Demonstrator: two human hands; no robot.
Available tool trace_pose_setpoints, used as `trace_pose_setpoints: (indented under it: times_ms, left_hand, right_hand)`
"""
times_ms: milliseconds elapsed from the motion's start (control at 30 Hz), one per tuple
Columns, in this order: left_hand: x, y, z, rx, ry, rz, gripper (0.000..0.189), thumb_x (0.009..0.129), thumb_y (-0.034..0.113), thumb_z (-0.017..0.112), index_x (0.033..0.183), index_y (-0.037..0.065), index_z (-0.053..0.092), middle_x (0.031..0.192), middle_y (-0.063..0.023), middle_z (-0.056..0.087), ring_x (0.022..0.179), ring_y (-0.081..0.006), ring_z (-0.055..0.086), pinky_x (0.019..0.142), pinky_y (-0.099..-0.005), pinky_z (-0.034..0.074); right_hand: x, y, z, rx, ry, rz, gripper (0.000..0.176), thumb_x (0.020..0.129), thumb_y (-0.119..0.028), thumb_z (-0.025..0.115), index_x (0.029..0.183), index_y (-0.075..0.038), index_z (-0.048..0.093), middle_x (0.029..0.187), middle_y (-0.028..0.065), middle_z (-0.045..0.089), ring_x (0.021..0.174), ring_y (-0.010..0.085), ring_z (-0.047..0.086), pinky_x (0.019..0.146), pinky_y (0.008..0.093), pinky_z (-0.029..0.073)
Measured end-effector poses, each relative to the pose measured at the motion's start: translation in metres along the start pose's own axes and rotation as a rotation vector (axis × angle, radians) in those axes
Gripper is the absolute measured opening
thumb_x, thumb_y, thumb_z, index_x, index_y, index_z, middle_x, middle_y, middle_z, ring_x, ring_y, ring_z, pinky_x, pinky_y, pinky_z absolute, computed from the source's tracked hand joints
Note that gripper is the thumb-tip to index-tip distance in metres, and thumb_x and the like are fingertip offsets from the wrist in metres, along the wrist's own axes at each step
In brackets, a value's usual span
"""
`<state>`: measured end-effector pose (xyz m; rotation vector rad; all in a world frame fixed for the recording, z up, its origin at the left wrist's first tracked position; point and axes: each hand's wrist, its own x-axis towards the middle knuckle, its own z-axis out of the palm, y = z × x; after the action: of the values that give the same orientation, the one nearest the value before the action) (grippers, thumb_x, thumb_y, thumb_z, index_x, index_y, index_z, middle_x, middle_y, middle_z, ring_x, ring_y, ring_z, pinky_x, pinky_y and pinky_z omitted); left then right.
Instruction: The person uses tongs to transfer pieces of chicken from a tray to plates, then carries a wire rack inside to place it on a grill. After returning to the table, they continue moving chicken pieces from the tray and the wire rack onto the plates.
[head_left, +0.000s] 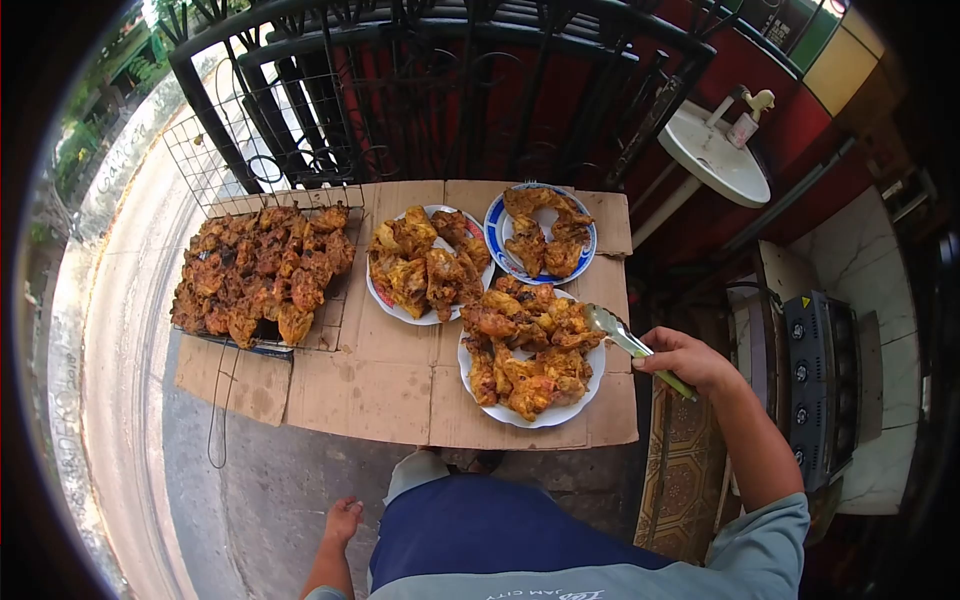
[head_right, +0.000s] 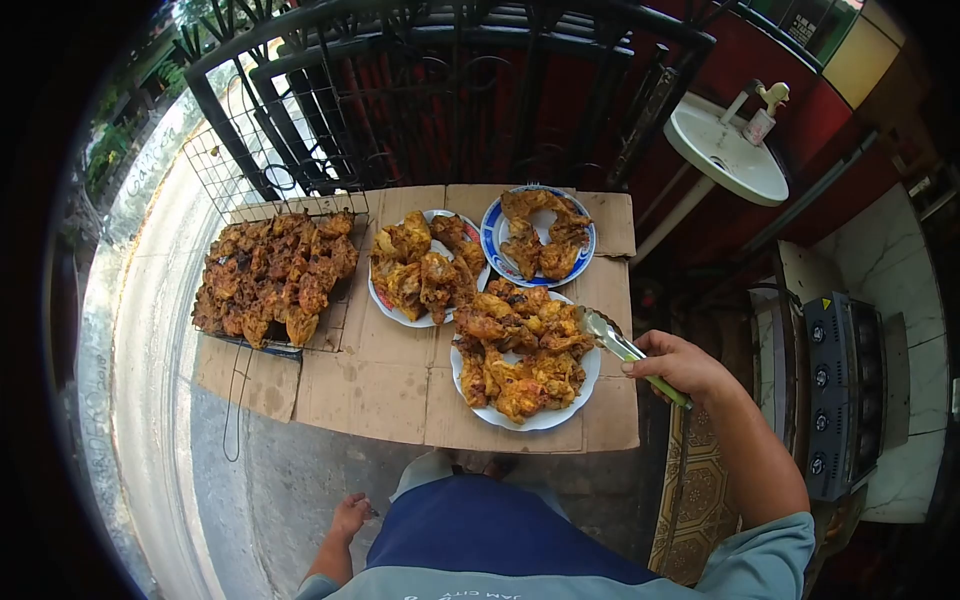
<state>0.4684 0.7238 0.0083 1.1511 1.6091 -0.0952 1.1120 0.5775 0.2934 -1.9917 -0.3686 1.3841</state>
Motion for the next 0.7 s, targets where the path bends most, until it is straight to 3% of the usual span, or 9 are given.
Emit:
trace_pose_setpoints:
  times_ms: [100, 167, 267, 400, 500, 533, 633, 700]
  left_hand:
    - [-0.002, -0.011, 0.002, -0.007, -0.014, -0.018, 0.048, 0.089, 0.020, 0.066, 0.128, -0.005, 0.054, 0.104, -0.0164, 0.067, 0.080, -0.0204, 0.067, 0.070, -0.0304, 0.055]
    - [-0.001, -0.016, 0.002, -0.008, -0.019, -0.024, 0.048, 0.089, 0.020, 0.066, 0.128, -0.006, 0.054, 0.106, -0.0170, 0.067, 0.082, -0.0211, 0.067, 0.071, -0.0310, 0.055]
    - [-0.002, -0.023, 0.003, -0.068, 0.005, -0.032, 0.048, 0.089, 0.020, 0.066, 0.127, -0.007, 0.053, 0.110, -0.0181, 0.065, 0.089, -0.0220, 0.066, 0.073, -0.0316, 0.056]
    - [-0.002, -0.023, 0.000, -0.064, 0.003, -0.039, 0.048, 0.089, 0.019, 0.066, 0.128, -0.007, 0.053, 0.113, -0.0188, 0.064, 0.094, -0.0229, 0.066, 0.074, -0.0319, 0.057]
    - [0.000, -0.020, -0.001, -0.065, 0.007, -0.043, 0.048, 0.089, 0.019, 0.066, 0.128, -0.007, 0.053, 0.113, -0.0189, 0.065, 0.094, -0.0230, 0.066, 0.073, -0.0319, 0.057]
    - [0.000, -0.020, 0.000, -0.079, 0.012, -0.044, 0.048, 0.089, 0.019, 0.066, 0.128, -0.007, 0.053, 0.113, -0.0190, 0.065, 0.093, -0.0229, 0.066, 0.073, -0.0320, 0.057]
    - [0.005, -0.020, 0.001, -0.064, 0.002, -0.035, 0.049, 0.089, 0.020, 0.066, 0.128, -0.006, 0.053, 0.113, -0.0191, 0.065, 0.089, -0.0222, 0.066, 0.072, -0.0316, 0.056]
    - [0.005, -0.015, 0.002, -0.053, 0.005, -0.031, 0.049, 0.089, 0.020, 0.066, 0.128, -0.006, 0.053, 0.112, -0.0189, 0.065, 0.086, -0.0217, 0.066, 0.071, -0.0312, 0.056]
  right_hand:
    - [0.002, -0.005, 0.000, -0.079, 0.011, -0.013, 0.043, 0.079, -0.018, 0.075, 0.114, -0.002, 0.056, 0.087, 0.0048, 0.062, 0.066, 0.0101, 0.055, 0.058, 0.0257, 0.045]
    - [0.001, -0.004, -0.004, -0.234, 0.072, -0.197, 0.046, 0.078, -0.020, 0.077, 0.115, -0.001, 0.058, 0.089, 0.0056, 0.063, 0.076, 0.0129, 0.059, 0.068, 0.0270, 0.047]
    - [-0.017, -0.026, -0.002, -0.304, 0.144, -0.193, 0.042, 0.079, -0.015, 0.076, 0.113, 0.000, 0.058, 0.097, 0.0044, 0.061, 0.087, 0.0119, 0.058, 0.080, 0.0277, 0.047]
    - [-0.021, -0.028, 0.010, -0.475, 0.130, -0.285, 0.049, 0.075, -0.024, 0.079, 0.114, 0.000, 0.059, 0.088, 0.0087, 0.064, 0.080, 0.0146, 0.059, 0.073, 0.0298, 0.048]
    - [-0.027, -0.027, 0.033, -0.699, 0.232, -0.321, 0.047, 0.074, -0.025, 0.078, 0.111, -0.003, 0.059, 0.090, 0.0164, 0.066, 0.081, 0.0288, 0.065, 0.074, 0.0374, 0.049]
    - [-0.029, -0.025, 0.037, -0.732, 0.237, -0.395, 0.046, 0.076, -0.022, 0.075, 0.113, -0.004, 0.056, 0.093, 0.0179, 0.064, 0.084, 0.0371, 0.064, 0.075, 0.0439, 0.049]
    - [-0.038, -0.012, 0.060, -0.956, 0.380, -0.485, 0.045, 0.078, -0.019, 0.071, 0.117, -0.005, 0.053, 0.094, 0.0174, 0.058, 0.084, 0.0407, 0.063, 0.074, 0.0479, 0.050]
    - [-0.045, -0.008, 0.078, -0.975, 0.424, -0.439, 0.042, 0.081, -0.016, 0.067, 0.117, -0.005, 0.050, 0.096, 0.0186, 0.055, 0.081, 0.0437, 0.062, 0.071, 0.0514, 0.051]
